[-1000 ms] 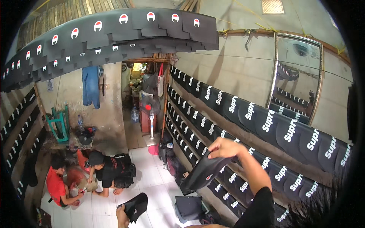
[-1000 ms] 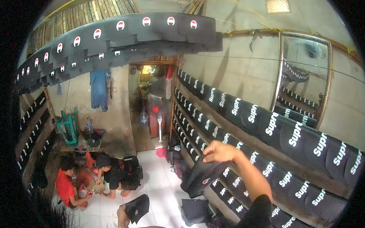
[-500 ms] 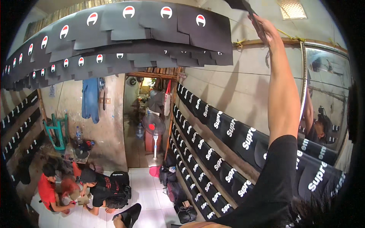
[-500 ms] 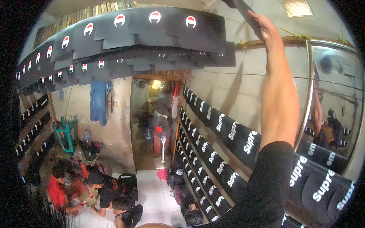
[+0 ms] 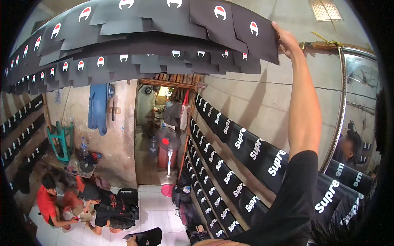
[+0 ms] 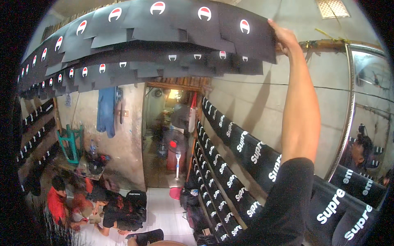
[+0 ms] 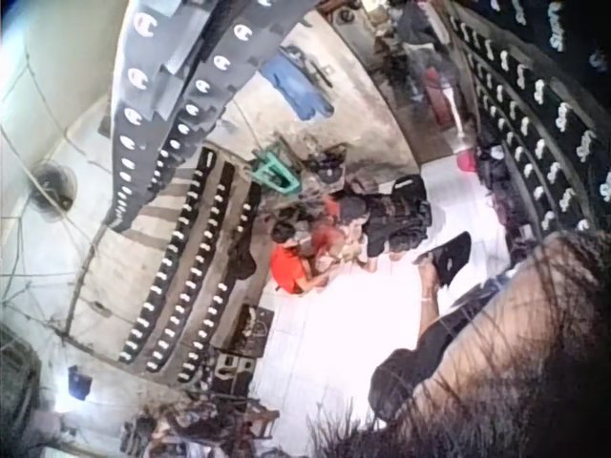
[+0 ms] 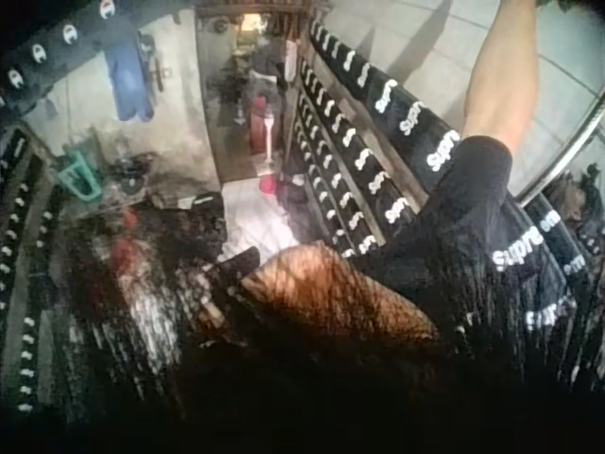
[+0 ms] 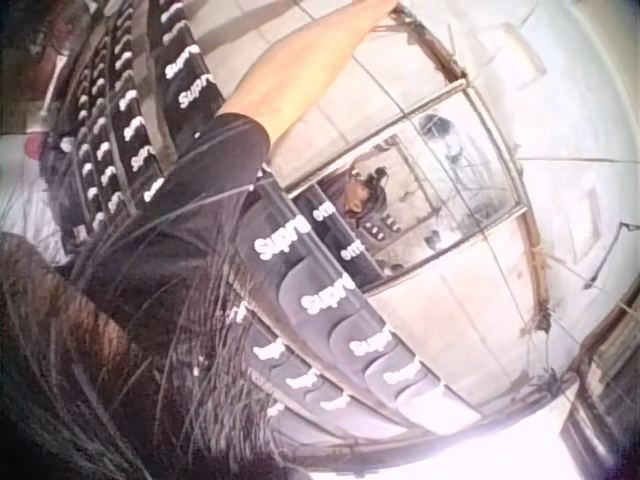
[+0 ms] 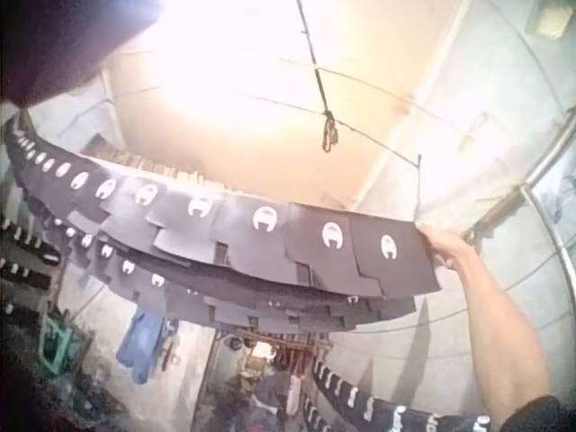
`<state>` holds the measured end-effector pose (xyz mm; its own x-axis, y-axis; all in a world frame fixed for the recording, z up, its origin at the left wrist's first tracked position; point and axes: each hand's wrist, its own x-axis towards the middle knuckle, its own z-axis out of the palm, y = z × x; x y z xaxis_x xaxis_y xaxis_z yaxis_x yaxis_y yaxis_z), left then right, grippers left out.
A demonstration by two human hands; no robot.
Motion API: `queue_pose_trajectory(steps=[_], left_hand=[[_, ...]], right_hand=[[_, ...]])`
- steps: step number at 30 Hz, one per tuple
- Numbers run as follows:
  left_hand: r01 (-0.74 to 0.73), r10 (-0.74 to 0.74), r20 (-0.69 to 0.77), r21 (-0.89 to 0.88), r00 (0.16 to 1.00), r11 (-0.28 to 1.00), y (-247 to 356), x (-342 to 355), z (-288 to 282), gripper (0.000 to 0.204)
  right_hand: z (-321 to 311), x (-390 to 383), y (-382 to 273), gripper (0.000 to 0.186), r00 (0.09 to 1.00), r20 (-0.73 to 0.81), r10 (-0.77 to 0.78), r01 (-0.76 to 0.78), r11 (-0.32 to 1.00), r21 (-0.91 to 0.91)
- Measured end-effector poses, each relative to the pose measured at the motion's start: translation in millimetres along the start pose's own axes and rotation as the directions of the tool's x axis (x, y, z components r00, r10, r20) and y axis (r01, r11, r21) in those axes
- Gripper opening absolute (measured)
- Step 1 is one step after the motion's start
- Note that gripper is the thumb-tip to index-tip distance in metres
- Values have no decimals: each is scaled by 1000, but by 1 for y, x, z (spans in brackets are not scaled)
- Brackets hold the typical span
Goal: The person picks up printed black fabric items from a stack and hangs them on a rack for drying, placing each item individually on an overhead hanging system.
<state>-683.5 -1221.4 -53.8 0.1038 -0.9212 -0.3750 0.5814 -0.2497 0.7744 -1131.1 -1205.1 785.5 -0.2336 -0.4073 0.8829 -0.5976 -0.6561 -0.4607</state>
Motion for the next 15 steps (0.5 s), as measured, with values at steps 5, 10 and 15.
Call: queue_pose_trajectory(steps=[5, 10, 15], left_hand=[[0, 2, 52, -36, 999, 999, -15, 10, -10, 34], [-46, 63, 155, -111, 986, 993, 14, -16, -31, 34], [-79, 10, 322, 201, 947, 976, 38, -38, -33, 33]], right_hand=[[23, -87, 29, 33, 562, -583, -587, 496, 803, -330], [171, -368, 154, 21, 899, -407, -163, 183, 983, 9], [256, -687, 303, 59, -138, 814, 564, -60, 816, -575]])
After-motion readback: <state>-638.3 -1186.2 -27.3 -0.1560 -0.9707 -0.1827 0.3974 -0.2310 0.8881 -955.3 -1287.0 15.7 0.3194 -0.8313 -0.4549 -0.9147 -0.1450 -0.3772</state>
